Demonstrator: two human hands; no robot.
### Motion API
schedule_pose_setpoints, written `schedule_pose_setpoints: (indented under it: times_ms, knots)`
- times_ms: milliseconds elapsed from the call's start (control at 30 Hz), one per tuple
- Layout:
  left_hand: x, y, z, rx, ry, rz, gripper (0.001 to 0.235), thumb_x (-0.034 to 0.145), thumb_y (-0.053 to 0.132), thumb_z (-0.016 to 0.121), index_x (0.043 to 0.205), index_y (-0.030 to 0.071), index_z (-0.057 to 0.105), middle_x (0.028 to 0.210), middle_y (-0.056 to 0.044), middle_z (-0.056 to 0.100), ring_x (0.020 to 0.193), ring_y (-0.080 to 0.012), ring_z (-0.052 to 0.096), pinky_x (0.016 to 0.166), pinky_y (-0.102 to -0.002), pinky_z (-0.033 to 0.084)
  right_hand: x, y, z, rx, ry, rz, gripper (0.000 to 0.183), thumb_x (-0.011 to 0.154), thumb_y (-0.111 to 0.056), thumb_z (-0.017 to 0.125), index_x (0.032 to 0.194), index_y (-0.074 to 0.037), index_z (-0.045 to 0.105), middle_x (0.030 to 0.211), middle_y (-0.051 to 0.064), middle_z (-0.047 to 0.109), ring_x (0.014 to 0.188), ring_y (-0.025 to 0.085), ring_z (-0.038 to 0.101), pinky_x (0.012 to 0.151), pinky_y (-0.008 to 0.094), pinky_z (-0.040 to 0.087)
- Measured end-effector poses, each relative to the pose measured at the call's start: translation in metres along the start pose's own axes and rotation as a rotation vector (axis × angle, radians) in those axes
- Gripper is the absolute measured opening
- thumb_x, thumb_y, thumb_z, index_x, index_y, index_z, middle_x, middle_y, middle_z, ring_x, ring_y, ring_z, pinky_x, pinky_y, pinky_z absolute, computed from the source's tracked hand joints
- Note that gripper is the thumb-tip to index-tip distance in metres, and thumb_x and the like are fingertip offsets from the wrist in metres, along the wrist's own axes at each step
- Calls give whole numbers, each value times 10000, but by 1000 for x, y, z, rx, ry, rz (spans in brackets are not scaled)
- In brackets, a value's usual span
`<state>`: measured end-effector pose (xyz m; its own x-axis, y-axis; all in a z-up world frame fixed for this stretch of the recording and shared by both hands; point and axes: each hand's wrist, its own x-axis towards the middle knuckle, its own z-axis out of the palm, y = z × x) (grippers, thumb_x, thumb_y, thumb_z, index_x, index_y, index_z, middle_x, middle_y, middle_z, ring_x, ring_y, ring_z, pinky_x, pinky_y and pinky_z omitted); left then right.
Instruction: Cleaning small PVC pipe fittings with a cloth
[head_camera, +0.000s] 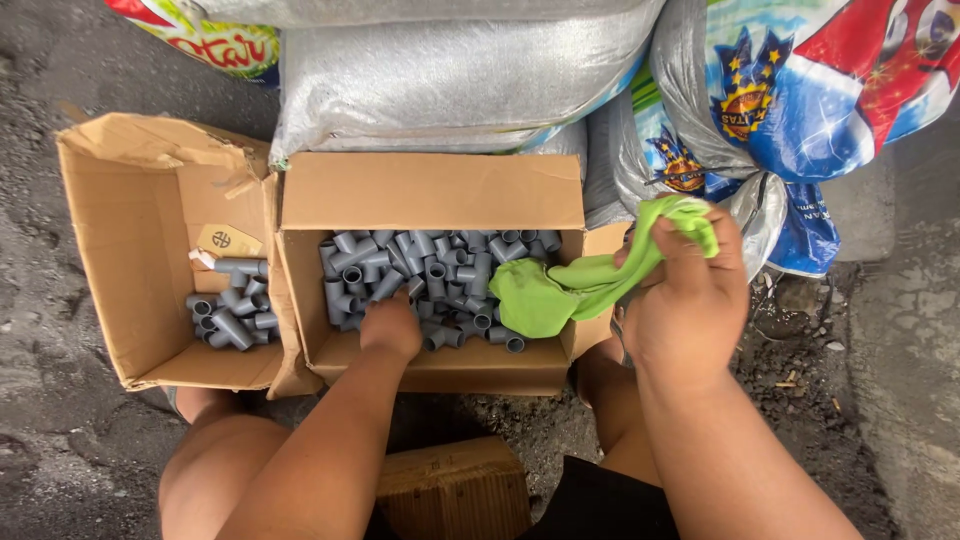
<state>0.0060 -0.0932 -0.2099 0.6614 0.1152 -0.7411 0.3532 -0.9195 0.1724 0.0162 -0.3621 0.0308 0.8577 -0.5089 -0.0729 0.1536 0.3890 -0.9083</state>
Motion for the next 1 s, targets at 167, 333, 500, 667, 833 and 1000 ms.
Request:
schedule_pose_setpoints:
  times_ms: [167,333,500,667,833,1000]
  knots:
    - [-67,15,-40,-295,151,128,657,968,155,612,1582,82,389,1382,-243,599,1364,-418,508,1097,-521,500,-24,0,23,-218,-113,-35,122,962,11,569,1062,-53,597,758,88,630,589,138,670,602,234,595]
    - [-153,43,-100,-597,165,199,700,988,163,634,1613,91,328,1368,-295,592,1315,-425,566,1051,-525,530,-36,9,32,-286,-225,54,135,969,12,583,1074,-20,661,750,136,647,579,179,643,582,280,585]
    - [-190,58,-118,-1095,345,265,657,963,227,673,1562,103,433,1376,-283,592,1229,-363,630,929,-476,575,-43,13,34,-404,-319,10,208,869,37,748,1071,-10,754,815,89,673,681,99,609,642,257,548]
    - [-192,62,-120,-1567,426,345,490,959,140,662,1424,6,581,1155,-269,660,897,-201,633,726,-294,591,-55,9,41,-505,-420,10,302,814,10,819,1111,-20,781,876,82,686,790,100,620,735,247,535]
    - [-162,59,-120,-1951,216,429,427,891,167,728,1306,70,697,902,-259,718,690,-315,729,563,-427,643,-69,25,57,-311,-487,228,367,818,71,780,1176,101,702,835,127,679,620,97,588,551,195,505]
    - [-172,45,-121,-1809,188,449,427,921,189,714,1314,24,691,900,-145,570,600,-384,707,433,-467,637,-69,50,64,-329,-619,29,248,806,91,805,1048,53,766,891,138,708,807,136,635,694,277,552]
